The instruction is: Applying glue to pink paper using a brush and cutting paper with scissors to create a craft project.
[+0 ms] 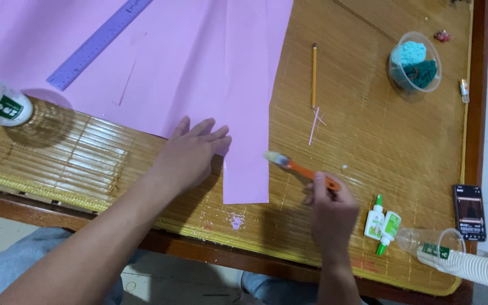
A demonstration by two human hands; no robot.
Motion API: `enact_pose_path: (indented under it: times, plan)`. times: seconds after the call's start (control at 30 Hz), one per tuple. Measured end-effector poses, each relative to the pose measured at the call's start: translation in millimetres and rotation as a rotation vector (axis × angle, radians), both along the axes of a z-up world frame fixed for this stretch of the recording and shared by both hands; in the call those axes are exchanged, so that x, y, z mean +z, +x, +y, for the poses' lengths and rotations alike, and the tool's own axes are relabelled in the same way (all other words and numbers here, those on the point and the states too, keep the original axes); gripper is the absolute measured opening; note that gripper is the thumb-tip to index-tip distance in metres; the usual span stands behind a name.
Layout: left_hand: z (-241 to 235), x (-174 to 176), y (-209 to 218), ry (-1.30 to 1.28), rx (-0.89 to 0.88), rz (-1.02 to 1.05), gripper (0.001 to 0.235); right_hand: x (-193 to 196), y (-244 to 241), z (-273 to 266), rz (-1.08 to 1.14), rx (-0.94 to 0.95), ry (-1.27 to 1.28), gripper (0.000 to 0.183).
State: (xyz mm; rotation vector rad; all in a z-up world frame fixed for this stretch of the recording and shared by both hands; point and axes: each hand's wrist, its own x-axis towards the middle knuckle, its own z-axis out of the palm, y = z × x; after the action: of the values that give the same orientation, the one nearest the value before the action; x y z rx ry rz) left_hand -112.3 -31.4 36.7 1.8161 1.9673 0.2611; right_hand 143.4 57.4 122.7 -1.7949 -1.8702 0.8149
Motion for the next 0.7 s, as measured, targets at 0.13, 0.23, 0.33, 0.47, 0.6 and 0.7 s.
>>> enact_pose_path:
  times: [0.13, 0.23, 0.33, 0.47, 0.6, 0.7]
  plan:
    - [1, 3, 1, -0.04, -0.006, -0.012, 0.082, 5, 7, -2, 0.145, 0.103, 0.058, 0.021]
    - [1, -3, 1, -0.007, -0.003, -0.002, 0.079, 5, 9, -5, 0.118, 0.308, 0.062, 0.025]
    - [0, -3, 2, 0.005, 0.009, -0.022, 0.075, 7, 16, -5, -0.009, 0.556, 0.039, 0.026]
    - [2, -6, 2, -0.009, 0.006, -0.003, 0.075, 15, 22, -6, -0.024, 0.821, -0.087, 0.024]
    - [1, -1, 2, -0.014, 0.0, -0.002, 0.077, 32, 40, 0, -0.038, 0.997, -0.12, 0.025]
    - [1, 1, 2, -0.038, -0.011, 0.01, 0.078, 46, 42, -3, -0.062, 0.699, -0.236, 0.021]
